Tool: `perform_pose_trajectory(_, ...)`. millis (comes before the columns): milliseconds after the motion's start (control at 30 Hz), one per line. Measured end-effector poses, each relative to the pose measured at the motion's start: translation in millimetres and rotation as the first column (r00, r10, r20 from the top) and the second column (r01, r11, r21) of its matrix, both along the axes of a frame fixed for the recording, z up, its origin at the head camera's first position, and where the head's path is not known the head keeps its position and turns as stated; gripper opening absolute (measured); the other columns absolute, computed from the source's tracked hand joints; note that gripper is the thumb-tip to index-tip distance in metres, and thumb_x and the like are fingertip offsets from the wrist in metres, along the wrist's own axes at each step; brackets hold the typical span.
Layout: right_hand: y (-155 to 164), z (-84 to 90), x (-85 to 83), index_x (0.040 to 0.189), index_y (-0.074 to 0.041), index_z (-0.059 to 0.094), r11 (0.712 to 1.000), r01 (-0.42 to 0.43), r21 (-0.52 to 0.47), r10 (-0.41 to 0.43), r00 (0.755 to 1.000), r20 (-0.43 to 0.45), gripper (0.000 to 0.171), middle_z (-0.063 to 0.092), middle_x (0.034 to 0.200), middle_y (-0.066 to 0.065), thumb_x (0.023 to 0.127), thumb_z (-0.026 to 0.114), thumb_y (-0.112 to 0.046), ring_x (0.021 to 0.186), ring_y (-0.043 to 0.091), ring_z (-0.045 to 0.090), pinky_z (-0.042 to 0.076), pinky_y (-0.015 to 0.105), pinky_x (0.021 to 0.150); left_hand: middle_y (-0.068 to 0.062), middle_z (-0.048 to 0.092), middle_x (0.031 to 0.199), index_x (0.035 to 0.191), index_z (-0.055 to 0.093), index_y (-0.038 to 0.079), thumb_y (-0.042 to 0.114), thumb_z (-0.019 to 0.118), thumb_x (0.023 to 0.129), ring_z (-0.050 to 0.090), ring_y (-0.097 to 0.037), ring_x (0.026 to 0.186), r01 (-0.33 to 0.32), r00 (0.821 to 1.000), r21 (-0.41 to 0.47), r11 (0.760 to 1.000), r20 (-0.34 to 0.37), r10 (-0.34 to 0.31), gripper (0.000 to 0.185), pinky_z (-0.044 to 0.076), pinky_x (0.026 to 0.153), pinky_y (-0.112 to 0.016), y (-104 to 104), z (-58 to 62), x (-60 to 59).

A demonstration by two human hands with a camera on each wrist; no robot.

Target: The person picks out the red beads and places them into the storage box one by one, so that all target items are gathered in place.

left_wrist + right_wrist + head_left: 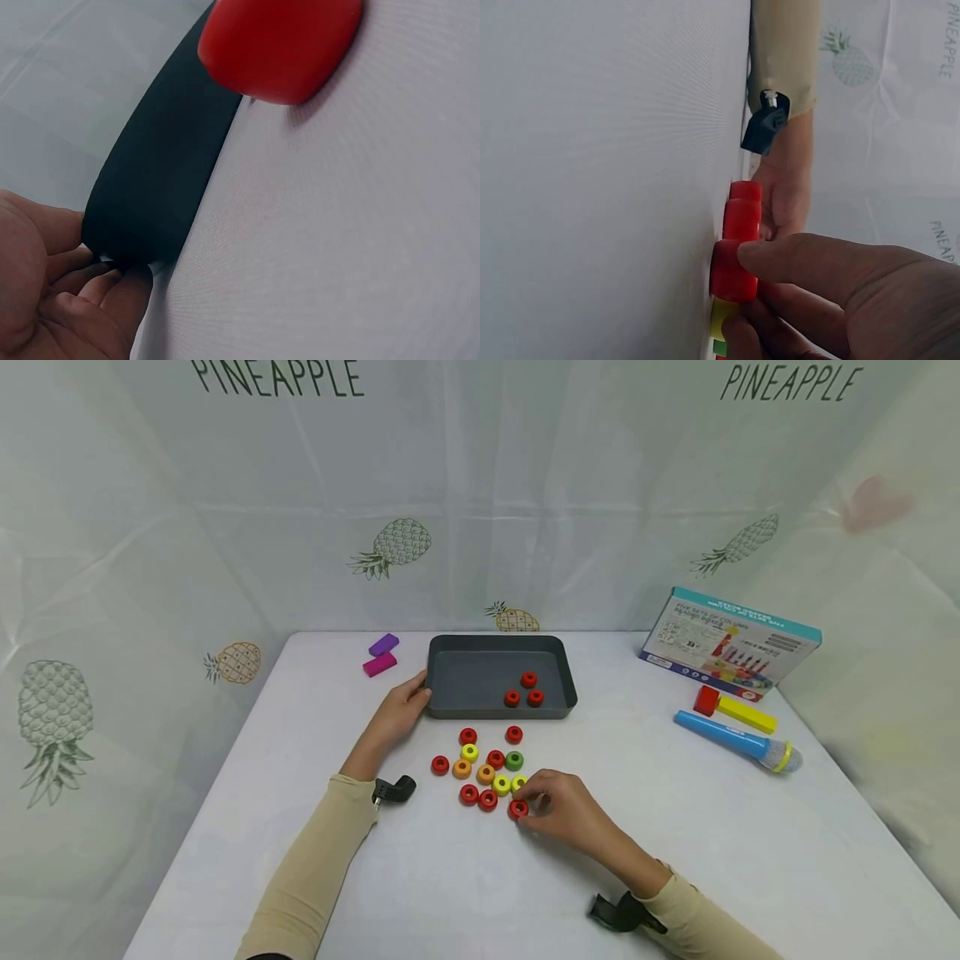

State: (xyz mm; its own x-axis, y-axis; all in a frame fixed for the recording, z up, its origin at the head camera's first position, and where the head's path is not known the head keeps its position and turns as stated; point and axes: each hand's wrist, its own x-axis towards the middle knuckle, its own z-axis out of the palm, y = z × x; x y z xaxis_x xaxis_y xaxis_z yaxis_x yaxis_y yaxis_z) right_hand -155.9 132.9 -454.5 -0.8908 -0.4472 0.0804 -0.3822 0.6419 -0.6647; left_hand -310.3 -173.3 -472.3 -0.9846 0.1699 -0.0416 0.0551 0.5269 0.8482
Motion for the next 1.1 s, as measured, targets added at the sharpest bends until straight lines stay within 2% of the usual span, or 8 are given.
perform_pose_trajectory(300,-1.1,2.6,-1.6,0.100,-0.014,0.079,1.000,-0.023,0.013,0.023,1.000,-0.005,0.024,0.073,0.095,-0.007,0.077,0.087,-0.010,0.082,0.011,0.064,0.059,0.023,0.072,-0.007,0.033,0.165,0.162,0.027,0.022,0.035,0.043,0.109,0.030,-0.028,0.154,-0.008,1.000,-0.013,1.000,0.013,0.008,0.057,0.027,0.126,-0.049,-2.1,-0.3,-1.7)
perform_pose_trajectory(567,0.6,15.1,-7.1,0.100,-0.014,0.078,0.998,-0.042,-0.037,0.042,0.999,0.004,0.024,0.073,0.095,-0.007,0.077,0.085,-0.007,0.085,0.015,0.068,0.062,0.029,0.077,-0.009,0.033,0.165,0.161,0.028,0.021,0.035,0.043,0.109,0.028,-0.028,0.154,-0.003,1.000,-0.004,1.000,0.017,0.003,0.057,0.027,0.126,-0.048,-1.4,0.3,-1.0)
perform_pose_trajectory(900,-0.9,25.8,-22.2,0.101,-0.011,0.078,0.996,-0.057,-0.072,0.056,0.998,-0.012,0.024,0.072,0.098,-0.002,0.078,0.082,-0.004,0.088,0.024,0.068,0.063,0.040,0.081,-0.008,0.033,0.165,0.161,0.029,0.022,0.034,0.044,0.109,0.028,-0.029,0.154,-0.004,1.000,0.009,1.000,0.017,0.004,0.056,0.026,0.126,-0.050,-1.5,-1.5,-2.0)
perform_pose_trajectory(1100,0.1,27.8,-32.1,0.100,-0.011,0.078,0.995,-0.064,-0.076,0.063,0.998,-0.022,0.023,0.073,0.099,-0.002,0.078,0.084,-0.006,0.089,0.023,0.069,0.063,0.039,0.082,-0.007,0.033,0.165,0.161,0.029,0.024,0.036,0.044,0.108,0.028,-0.028,0.154,-0.005,1.000,0.018,1.000,0.021,0.005,0.056,0.027,0.126,-0.050,-2.6,-5.8,-2.7)
